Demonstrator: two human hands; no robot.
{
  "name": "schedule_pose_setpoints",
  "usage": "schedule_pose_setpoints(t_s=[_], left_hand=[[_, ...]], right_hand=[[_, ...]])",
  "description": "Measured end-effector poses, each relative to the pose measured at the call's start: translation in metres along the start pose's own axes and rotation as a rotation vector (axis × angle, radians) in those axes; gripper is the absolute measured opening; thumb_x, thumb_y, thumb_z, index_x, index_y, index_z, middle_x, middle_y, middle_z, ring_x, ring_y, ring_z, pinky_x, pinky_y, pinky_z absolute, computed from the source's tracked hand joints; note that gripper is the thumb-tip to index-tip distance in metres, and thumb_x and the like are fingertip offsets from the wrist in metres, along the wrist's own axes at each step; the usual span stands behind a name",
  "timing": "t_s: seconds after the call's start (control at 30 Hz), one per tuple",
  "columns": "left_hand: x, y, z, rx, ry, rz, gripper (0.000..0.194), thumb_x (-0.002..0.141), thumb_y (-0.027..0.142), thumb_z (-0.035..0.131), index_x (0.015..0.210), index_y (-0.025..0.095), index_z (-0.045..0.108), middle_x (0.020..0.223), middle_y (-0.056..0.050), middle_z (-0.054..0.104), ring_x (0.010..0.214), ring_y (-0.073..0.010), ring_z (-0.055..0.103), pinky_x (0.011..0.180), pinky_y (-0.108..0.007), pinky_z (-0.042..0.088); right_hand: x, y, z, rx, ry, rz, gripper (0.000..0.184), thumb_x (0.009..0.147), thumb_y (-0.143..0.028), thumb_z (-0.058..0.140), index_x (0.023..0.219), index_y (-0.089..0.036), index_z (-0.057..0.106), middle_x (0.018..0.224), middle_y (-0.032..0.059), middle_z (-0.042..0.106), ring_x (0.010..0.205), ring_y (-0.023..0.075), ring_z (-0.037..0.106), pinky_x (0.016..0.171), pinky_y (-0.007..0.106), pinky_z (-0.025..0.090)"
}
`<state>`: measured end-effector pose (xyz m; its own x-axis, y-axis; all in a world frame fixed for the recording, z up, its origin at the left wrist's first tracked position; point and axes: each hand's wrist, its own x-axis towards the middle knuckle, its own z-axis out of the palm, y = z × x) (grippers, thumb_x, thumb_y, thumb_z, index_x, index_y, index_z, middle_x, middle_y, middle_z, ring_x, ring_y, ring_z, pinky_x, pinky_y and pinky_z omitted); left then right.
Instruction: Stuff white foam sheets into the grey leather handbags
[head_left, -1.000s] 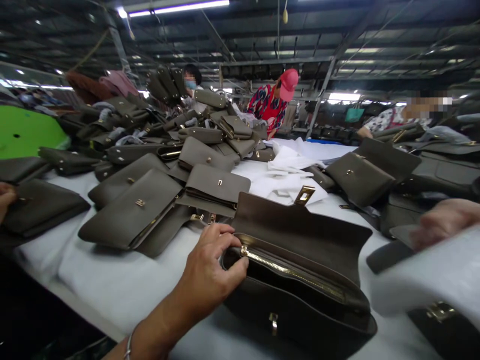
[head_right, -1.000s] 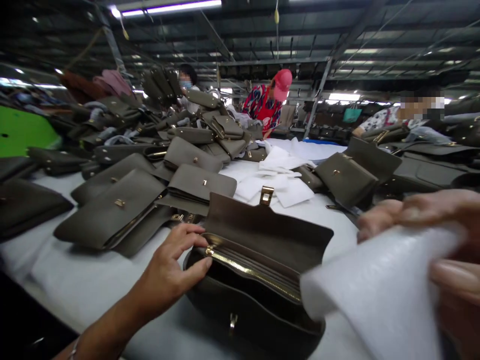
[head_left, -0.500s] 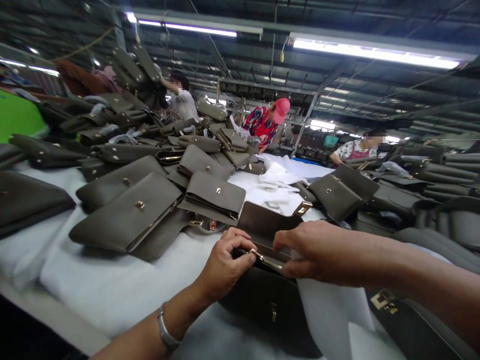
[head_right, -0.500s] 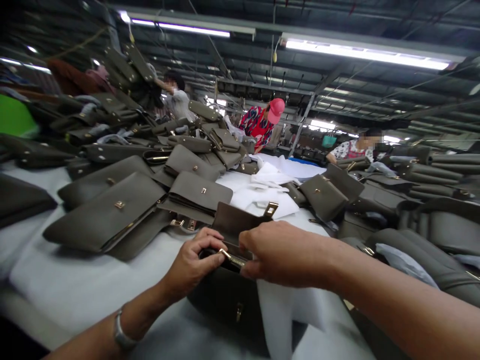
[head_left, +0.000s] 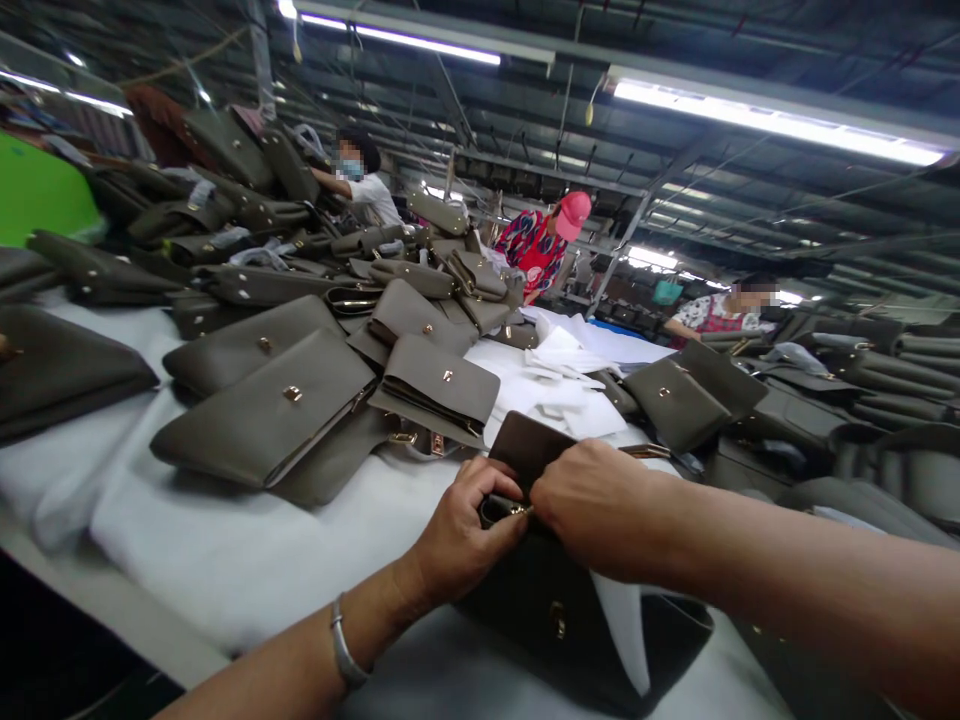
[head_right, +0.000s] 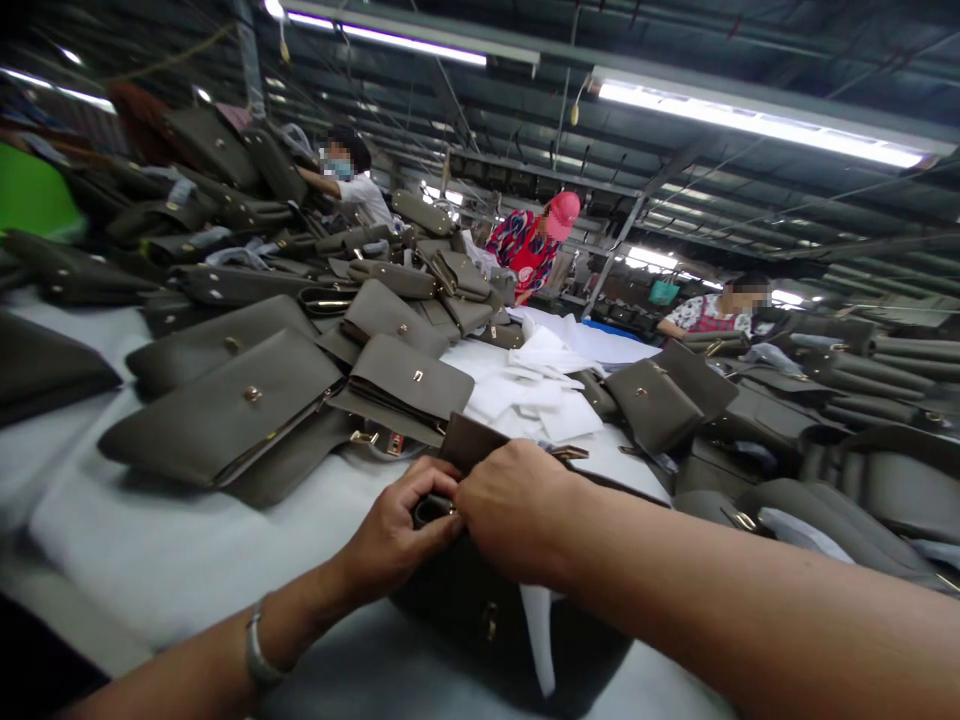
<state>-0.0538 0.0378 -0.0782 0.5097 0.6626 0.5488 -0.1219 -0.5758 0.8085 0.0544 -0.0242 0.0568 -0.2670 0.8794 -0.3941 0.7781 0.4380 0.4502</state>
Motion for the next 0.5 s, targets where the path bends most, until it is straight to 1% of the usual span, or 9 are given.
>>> schedule_pose_setpoints(t_s=[0.07, 0.13, 0.23, 0.27, 0.33, 0.4, 0.43, 0.5], left_hand=[[0.0, 0.0, -0.003, 0.01, -0.034, -0.013, 0.011, 0.076, 0.024, 0.065, 0.085, 0.018, 0.063, 0.103, -0.007, 0.059, 0.103, -0.0215, 0.054, 0.092, -0.036, 0.043], [-0.001, -0.001, -0.006, 0.028, -0.048, -0.009, 0.01, 0.077, 0.022, 0.063, 0.086, 0.018, 0.063, 0.105, -0.007, 0.058, 0.106, -0.0214, 0.053, 0.094, -0.036, 0.042], [-0.002, -0.004, -0.009, 0.088, -0.046, 0.01, 0.009, 0.079, 0.021, 0.06, 0.088, 0.019, 0.061, 0.105, -0.006, 0.058, 0.105, -0.0203, 0.053, 0.094, -0.036, 0.041], [-0.002, -0.004, -0.009, 0.122, -0.043, 0.02, 0.008, 0.08, 0.02, 0.059, 0.088, 0.02, 0.061, 0.104, -0.006, 0.058, 0.104, -0.0201, 0.053, 0.093, -0.036, 0.041], [-0.002, -0.005, -0.006, 0.214, -0.03, 0.061, 0.008, 0.081, 0.019, 0.058, 0.088, 0.02, 0.061, 0.102, -0.005, 0.058, 0.104, -0.0206, 0.051, 0.093, -0.037, 0.041], [0.0, -0.003, -0.002, 0.367, 0.008, 0.139, 0.008, 0.08, 0.02, 0.059, 0.088, 0.02, 0.061, 0.103, -0.006, 0.058, 0.107, -0.0236, 0.047, 0.094, -0.041, 0.039], [0.0, -0.001, 0.0, 0.467, 0.038, 0.189, 0.008, 0.08, 0.02, 0.059, 0.088, 0.021, 0.062, 0.107, -0.007, 0.058, 0.111, -0.0261, 0.044, 0.095, -0.044, 0.037], [0.002, 0.005, 0.005, 0.678, 0.079, 0.288, 0.011, 0.081, 0.017, 0.056, 0.088, 0.021, 0.063, 0.112, -0.008, 0.056, 0.116, -0.0301, 0.039, 0.097, -0.049, 0.033]], right_hand=[[-0.006, -0.008, 0.003, -0.129, -0.025, -0.043, 0.008, 0.074, -0.013, 0.06, 0.071, -0.016, 0.067, 0.063, 0.0086, 0.063, 0.059, 0.0202, 0.059, 0.053, 0.03, 0.036], [-0.016, -0.011, 0.014, -0.282, -0.102, -0.031, 0.014, 0.075, -0.01, 0.056, 0.069, -0.017, 0.067, 0.061, 0.0089, 0.06, 0.054, 0.021, 0.055, 0.05, 0.033, 0.033], [-0.046, -0.007, 0.045, -0.45, -0.229, 0.038, 0.024, 0.075, -0.005, 0.048, 0.07, -0.019, 0.068, 0.061, 0.0106, 0.059, 0.052, 0.0227, 0.052, 0.046, 0.035, 0.029], [-0.058, -0.004, 0.057, -0.48, -0.241, 0.061, 0.026, 0.074, -0.004, 0.047, 0.069, -0.019, 0.068, 0.06, 0.0111, 0.058, 0.053, 0.0232, 0.051, 0.046, 0.036, 0.028], [-0.083, 0.001, 0.08, -0.54, -0.172, 0.105, 0.027, 0.074, -0.004, 0.046, 0.07, -0.018, 0.068, 0.061, 0.0123, 0.057, 0.055, 0.0248, 0.051, 0.047, 0.038, 0.028], [-0.104, 0.005, 0.099, -0.574, -0.047, 0.149, 0.026, 0.075, -0.005, 0.045, 0.076, -0.015, 0.069, 0.064, 0.0136, 0.057, 0.058, 0.0269, 0.053, 0.05, 0.04, 0.031], [-0.112, 0.008, 0.106, -0.554, -0.002, 0.161, 0.026, 0.075, -0.005, 0.045, 0.08, -0.014, 0.069, 0.067, 0.0138, 0.058, 0.06, 0.0275, 0.054, 0.051, 0.04, 0.032], [-0.122, 0.018, 0.114, -0.396, 0.003, 0.175, 0.025, 0.074, -0.004, 0.049, 0.086, -0.014, 0.069, 0.071, 0.0125, 0.062, 0.061, 0.0271, 0.057, 0.052, 0.038, 0.033]])
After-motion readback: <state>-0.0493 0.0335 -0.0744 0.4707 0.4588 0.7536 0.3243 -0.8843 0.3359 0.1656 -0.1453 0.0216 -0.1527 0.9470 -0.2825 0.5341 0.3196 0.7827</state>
